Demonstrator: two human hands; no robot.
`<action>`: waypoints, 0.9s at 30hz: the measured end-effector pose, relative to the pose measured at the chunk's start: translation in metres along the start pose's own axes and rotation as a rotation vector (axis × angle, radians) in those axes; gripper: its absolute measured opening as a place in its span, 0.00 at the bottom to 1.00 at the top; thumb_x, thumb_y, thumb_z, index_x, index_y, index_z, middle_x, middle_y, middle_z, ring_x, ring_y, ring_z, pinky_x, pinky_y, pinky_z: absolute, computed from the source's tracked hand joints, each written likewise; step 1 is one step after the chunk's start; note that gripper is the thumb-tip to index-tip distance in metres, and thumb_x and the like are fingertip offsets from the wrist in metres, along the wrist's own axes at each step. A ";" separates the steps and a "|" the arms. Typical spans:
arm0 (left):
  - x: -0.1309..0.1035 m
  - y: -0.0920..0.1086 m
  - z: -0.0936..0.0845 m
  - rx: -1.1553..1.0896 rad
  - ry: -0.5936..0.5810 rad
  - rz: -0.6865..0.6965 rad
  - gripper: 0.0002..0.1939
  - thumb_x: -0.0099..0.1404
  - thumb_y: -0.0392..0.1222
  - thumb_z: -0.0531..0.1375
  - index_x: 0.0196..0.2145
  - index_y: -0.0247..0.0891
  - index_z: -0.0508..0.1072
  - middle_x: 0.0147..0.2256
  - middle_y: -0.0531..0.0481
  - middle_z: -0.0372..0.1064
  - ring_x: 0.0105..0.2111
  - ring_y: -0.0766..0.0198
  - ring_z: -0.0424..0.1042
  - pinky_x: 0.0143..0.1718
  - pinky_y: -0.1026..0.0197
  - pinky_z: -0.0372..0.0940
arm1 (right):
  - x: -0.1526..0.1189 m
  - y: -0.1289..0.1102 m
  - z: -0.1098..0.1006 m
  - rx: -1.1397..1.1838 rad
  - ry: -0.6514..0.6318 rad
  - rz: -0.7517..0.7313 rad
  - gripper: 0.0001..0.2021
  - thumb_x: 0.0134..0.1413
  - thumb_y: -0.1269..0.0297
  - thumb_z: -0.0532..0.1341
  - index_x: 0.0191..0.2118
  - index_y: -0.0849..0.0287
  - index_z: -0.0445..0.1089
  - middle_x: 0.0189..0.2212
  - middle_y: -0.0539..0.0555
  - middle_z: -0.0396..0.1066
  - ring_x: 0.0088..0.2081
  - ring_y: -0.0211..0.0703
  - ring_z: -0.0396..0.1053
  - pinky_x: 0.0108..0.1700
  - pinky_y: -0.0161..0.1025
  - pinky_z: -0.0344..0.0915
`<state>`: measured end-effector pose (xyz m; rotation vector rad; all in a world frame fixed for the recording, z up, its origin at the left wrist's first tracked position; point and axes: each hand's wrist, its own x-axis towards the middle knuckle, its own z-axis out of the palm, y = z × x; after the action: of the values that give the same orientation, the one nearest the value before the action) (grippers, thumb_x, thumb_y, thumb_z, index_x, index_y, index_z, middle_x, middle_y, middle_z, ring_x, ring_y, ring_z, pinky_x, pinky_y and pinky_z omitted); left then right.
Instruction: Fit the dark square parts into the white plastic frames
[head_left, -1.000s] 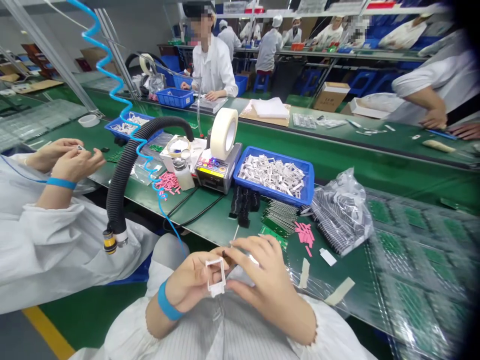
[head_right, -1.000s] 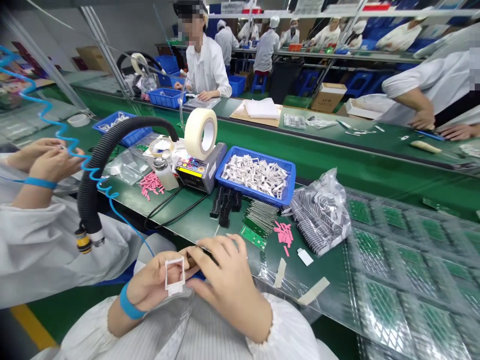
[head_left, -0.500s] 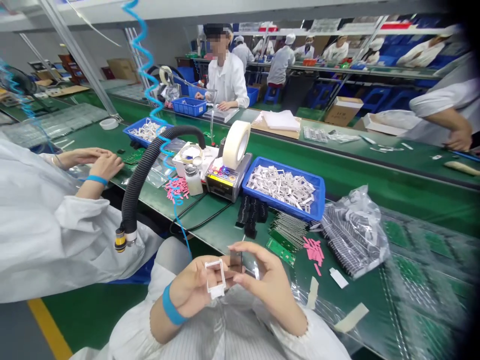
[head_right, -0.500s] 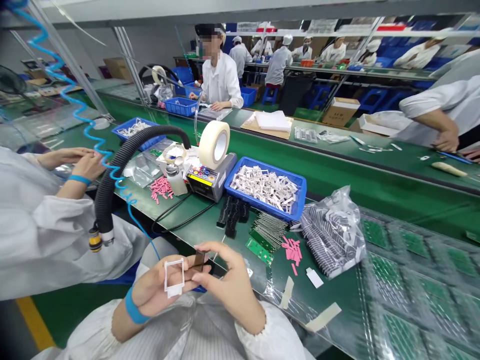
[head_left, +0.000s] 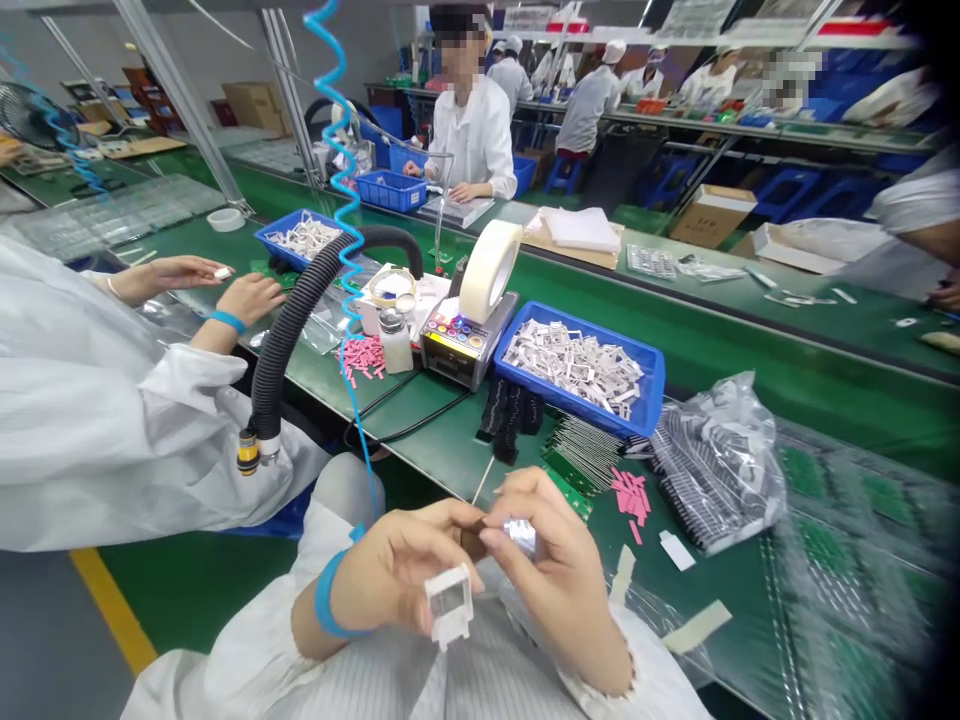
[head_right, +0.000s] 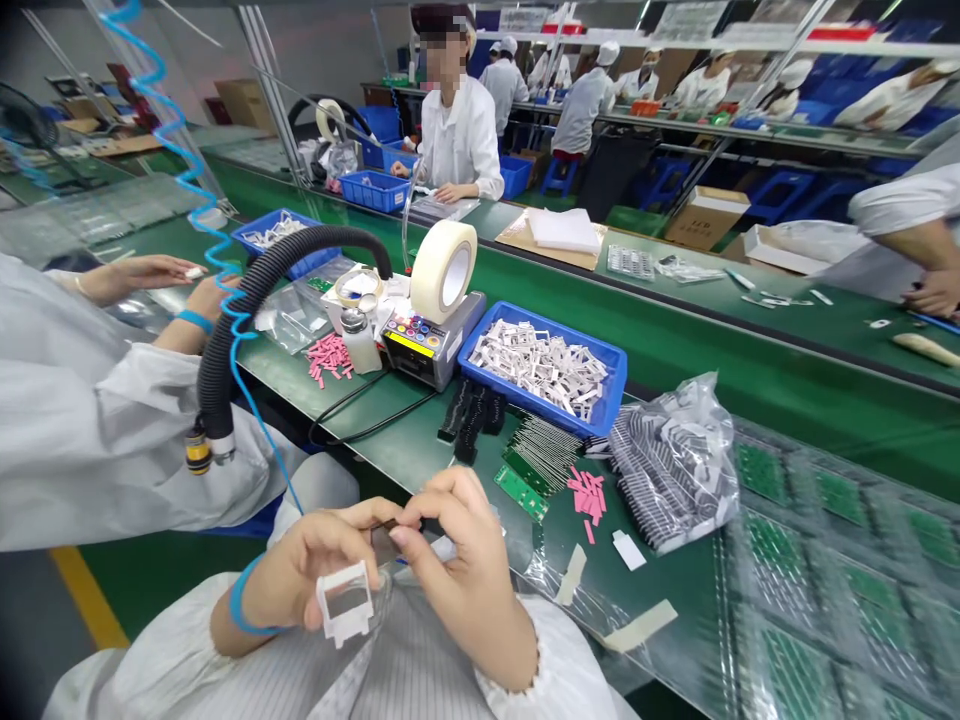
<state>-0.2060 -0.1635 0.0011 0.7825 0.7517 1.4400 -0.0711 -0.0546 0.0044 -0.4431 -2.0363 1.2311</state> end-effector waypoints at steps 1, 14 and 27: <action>-0.001 0.001 0.000 0.060 -0.013 0.020 0.17 0.47 0.52 0.67 0.34 0.42 0.80 0.45 0.42 0.63 0.48 0.51 0.63 0.50 0.51 0.57 | 0.000 -0.002 -0.001 -0.091 0.003 -0.019 0.02 0.55 0.67 0.59 0.31 0.54 0.67 0.27 0.50 0.61 0.31 0.40 0.63 0.32 0.39 0.62; -0.005 -0.002 -0.004 0.268 -0.033 0.059 0.18 0.51 0.52 0.64 0.39 0.43 0.78 0.46 0.41 0.62 0.46 0.51 0.63 0.52 0.47 0.55 | -0.004 -0.001 -0.002 -0.256 -0.039 -0.024 0.06 0.58 0.69 0.55 0.31 0.56 0.65 0.27 0.50 0.63 0.32 0.41 0.64 0.36 0.42 0.61; 0.000 -0.009 -0.009 0.144 0.019 -0.023 0.18 0.48 0.52 0.67 0.34 0.39 0.79 0.44 0.41 0.63 0.46 0.51 0.63 0.50 0.50 0.57 | -0.004 0.000 0.001 -0.322 -0.140 -0.029 0.07 0.59 0.69 0.51 0.30 0.56 0.61 0.27 0.50 0.62 0.33 0.41 0.61 0.36 0.41 0.57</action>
<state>-0.2088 -0.1628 -0.0117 0.8682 0.8837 1.3861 -0.0688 -0.0576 0.0024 -0.4865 -2.3643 0.9403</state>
